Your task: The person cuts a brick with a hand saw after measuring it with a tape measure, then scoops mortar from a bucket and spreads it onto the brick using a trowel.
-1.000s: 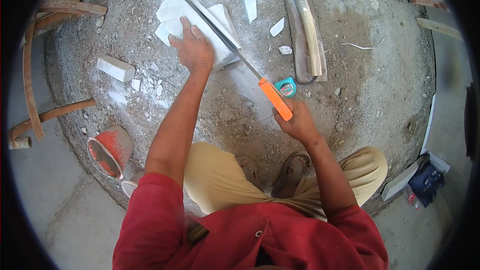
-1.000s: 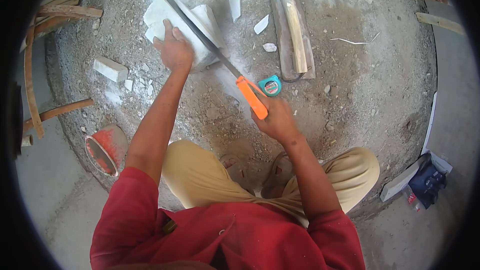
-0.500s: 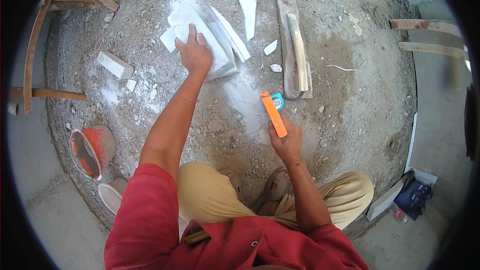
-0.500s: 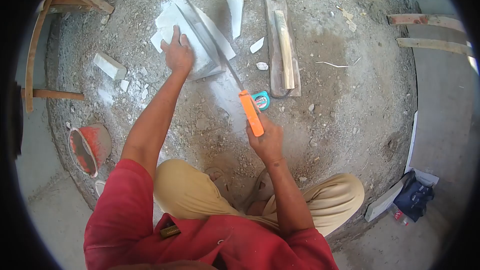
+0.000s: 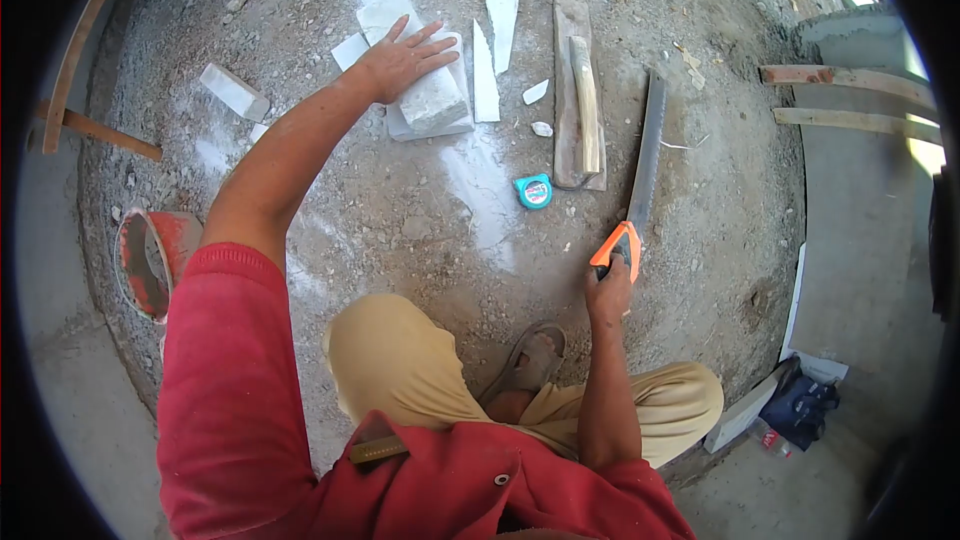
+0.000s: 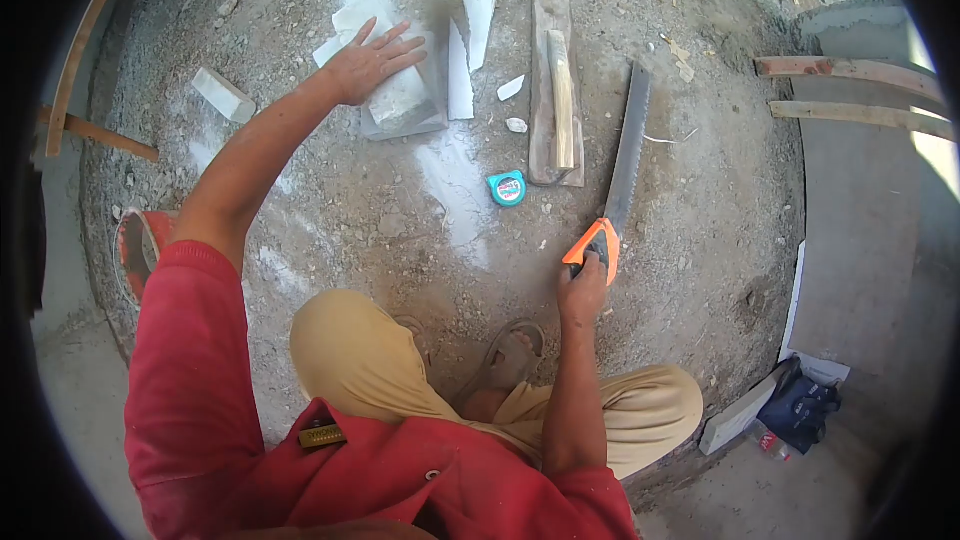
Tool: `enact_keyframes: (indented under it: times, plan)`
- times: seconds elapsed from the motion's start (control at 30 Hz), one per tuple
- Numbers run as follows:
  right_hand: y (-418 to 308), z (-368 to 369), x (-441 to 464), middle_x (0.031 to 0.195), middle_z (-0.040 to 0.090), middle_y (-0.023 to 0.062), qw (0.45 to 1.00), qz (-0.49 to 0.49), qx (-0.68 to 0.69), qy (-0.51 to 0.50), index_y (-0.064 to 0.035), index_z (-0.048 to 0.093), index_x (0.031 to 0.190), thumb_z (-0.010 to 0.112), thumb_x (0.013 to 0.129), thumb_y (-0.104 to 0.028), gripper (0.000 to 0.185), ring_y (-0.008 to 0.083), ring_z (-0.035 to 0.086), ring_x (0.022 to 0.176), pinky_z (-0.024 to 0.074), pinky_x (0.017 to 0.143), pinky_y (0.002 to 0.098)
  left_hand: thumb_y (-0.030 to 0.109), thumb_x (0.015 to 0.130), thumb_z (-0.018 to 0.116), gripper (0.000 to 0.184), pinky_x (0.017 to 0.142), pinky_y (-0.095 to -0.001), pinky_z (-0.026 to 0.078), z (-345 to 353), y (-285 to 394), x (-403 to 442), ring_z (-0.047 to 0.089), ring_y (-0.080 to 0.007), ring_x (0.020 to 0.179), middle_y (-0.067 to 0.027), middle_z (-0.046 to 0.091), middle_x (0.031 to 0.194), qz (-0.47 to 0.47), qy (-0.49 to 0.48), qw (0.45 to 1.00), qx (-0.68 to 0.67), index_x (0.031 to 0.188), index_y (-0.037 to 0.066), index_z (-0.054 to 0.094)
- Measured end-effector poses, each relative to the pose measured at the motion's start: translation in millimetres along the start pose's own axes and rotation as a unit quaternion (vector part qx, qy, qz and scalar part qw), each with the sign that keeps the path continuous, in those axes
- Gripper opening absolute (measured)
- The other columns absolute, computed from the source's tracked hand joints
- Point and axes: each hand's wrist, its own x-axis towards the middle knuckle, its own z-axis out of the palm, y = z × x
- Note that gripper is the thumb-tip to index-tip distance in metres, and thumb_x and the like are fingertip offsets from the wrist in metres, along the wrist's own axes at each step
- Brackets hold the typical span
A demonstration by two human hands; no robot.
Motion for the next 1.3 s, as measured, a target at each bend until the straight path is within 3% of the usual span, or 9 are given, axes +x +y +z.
enact_keyframes:
  times: [0.17, 0.43, 0.57, 0.67, 0.73, 0.87, 1.0, 1.17, 1.3]
  plan:
    - [-20, 5, -12, 0.122, 0.063, 0.0207, 0.992, 0.054, 0.064, -0.089, -0.0054, 0.060, 0.125, 0.080, 0.078, -0.012, 0.052, 0.0425, 0.063, 0.112, 0.0508, 0.098, 0.0497, 0.019, 0.065, 0.090, 0.100, 0.116, -0.0555, 0.037, -27, 11, 7, 0.041, -0.0297, 0.146, -0.0049, 0.049, 0.152, 0.028, -0.064, 0.998, 0.005, 0.152, 0.020, 0.039]
    - [-65, 32, 22, 0.124, 0.058, 0.0225, 0.992, -0.083, 0.096, -0.024, -0.0061, 0.055, 0.131, 0.083, 0.073, -0.010, 0.064, 0.0428, 0.058, 0.116, 0.0510, 0.095, 0.0492, 0.062, 0.064, 0.087, 0.102, 0.105, -0.0515, 0.044, -36, 60, 24, 0.057, -0.0325, 0.126, -0.0139, 0.062, 0.131, -0.234, -0.097, 0.960, -0.117, 0.144, 0.009, 0.050]
    - [-120, 48, 58, 0.127, 0.054, 0.0246, 0.984, -0.092, 0.135, -0.079, -0.0077, 0.052, 0.135, 0.086, 0.071, -0.012, 0.073, 0.0446, 0.058, 0.117, 0.0515, 0.095, 0.0502, 0.063, 0.062, 0.086, 0.106, 0.100, -0.0490, 0.049, -27, 76, 8, 0.059, -0.0325, 0.122, -0.0154, 0.062, 0.127, -0.253, -0.029, 0.960, -0.116, 0.146, 0.011, 0.048]
    - [-142, 55, 73, 0.129, 0.053, 0.0259, 0.987, -0.059, 0.069, -0.133, -0.0088, 0.051, 0.136, 0.088, 0.069, -0.016, 0.077, 0.0454, 0.057, 0.117, 0.0517, 0.095, 0.0507, 0.059, 0.070, 0.084, 0.094, 0.101, -0.0476, 0.048, -16, 100, -10, 0.059, -0.0329, 0.122, -0.0162, 0.061, 0.129, -0.203, 0.200, 0.949, -0.138, 0.144, 0.010, 0.050]
    - [-137, 64, 79, 0.133, 0.049, 0.0268, 0.985, -0.042, 0.065, -0.157, -0.0073, 0.050, 0.137, 0.088, 0.070, -0.020, 0.078, 0.0448, 0.058, 0.117, 0.0520, 0.096, 0.0504, 0.042, 0.079, 0.083, 0.075, 0.100, -0.0447, 0.048, -21, 128, -30, 0.062, -0.0327, 0.117, -0.0190, 0.064, 0.124, -0.123, 0.214, 0.907, -0.340, 0.140, 0.007, 0.057]
    - [-131, 64, 78, 0.128, 0.054, 0.0257, 0.975, -0.108, 0.164, -0.104, -0.0047, 0.052, 0.135, 0.085, 0.073, -0.025, 0.073, 0.0431, 0.060, 0.115, 0.0518, 0.094, 0.0482, 0.031, 0.087, 0.078, 0.058, 0.096, -0.0424, 0.051, 17, 169, -45, 0.067, -0.0324, 0.108, -0.0209, 0.069, 0.115, -0.097, 0.131, 0.852, -0.497, 0.136, 0.004, 0.061]
    - [-152, 33, 74, 0.110, 0.067, 0.0239, 0.908, -0.117, 0.335, -0.223, -0.0016, 0.062, 0.121, 0.074, 0.084, -0.040, 0.054, 0.0419, 0.065, 0.105, 0.0518, 0.090, 0.0460, 0.023, 0.091, 0.075, 0.041, 0.084, -0.0368, 0.057, 29, 179, -41, 0.073, -0.0243, 0.095, -0.0198, 0.074, 0.106, -0.094, 0.086, 0.731, -0.671, 0.122, -0.003, 0.069]
    - [-206, 2, 79, 0.088, 0.073, 0.0225, 0.915, -0.165, 0.277, -0.241, -0.0035, 0.066, 0.113, 0.065, 0.090, -0.056, 0.057, 0.0441, 0.070, 0.087, 0.0533, 0.082, 0.0492, 0.017, 0.092, 0.075, 0.037, 0.085, -0.0271, 0.056, 19, 159, -55, 0.069, -0.0135, 0.098, -0.0086, 0.073, 0.108, -0.166, -0.007, 0.497, -0.852, 0.120, -0.005, 0.067]
    - [-242, -16, 92, 0.082, 0.071, 0.0235, 0.905, -0.270, 0.180, -0.275, -0.0060, 0.065, 0.110, 0.068, 0.084, -0.065, 0.064, 0.0454, 0.070, 0.086, 0.0537, 0.077, 0.0529, 0.019, 0.092, 0.076, 0.033, 0.082, -0.0281, 0.056, 22, 130, -72, 0.068, -0.0120, 0.093, -0.0065, 0.072, 0.104, -0.169, -0.034, 0.508, -0.844, 0.116, -0.003, 0.069]
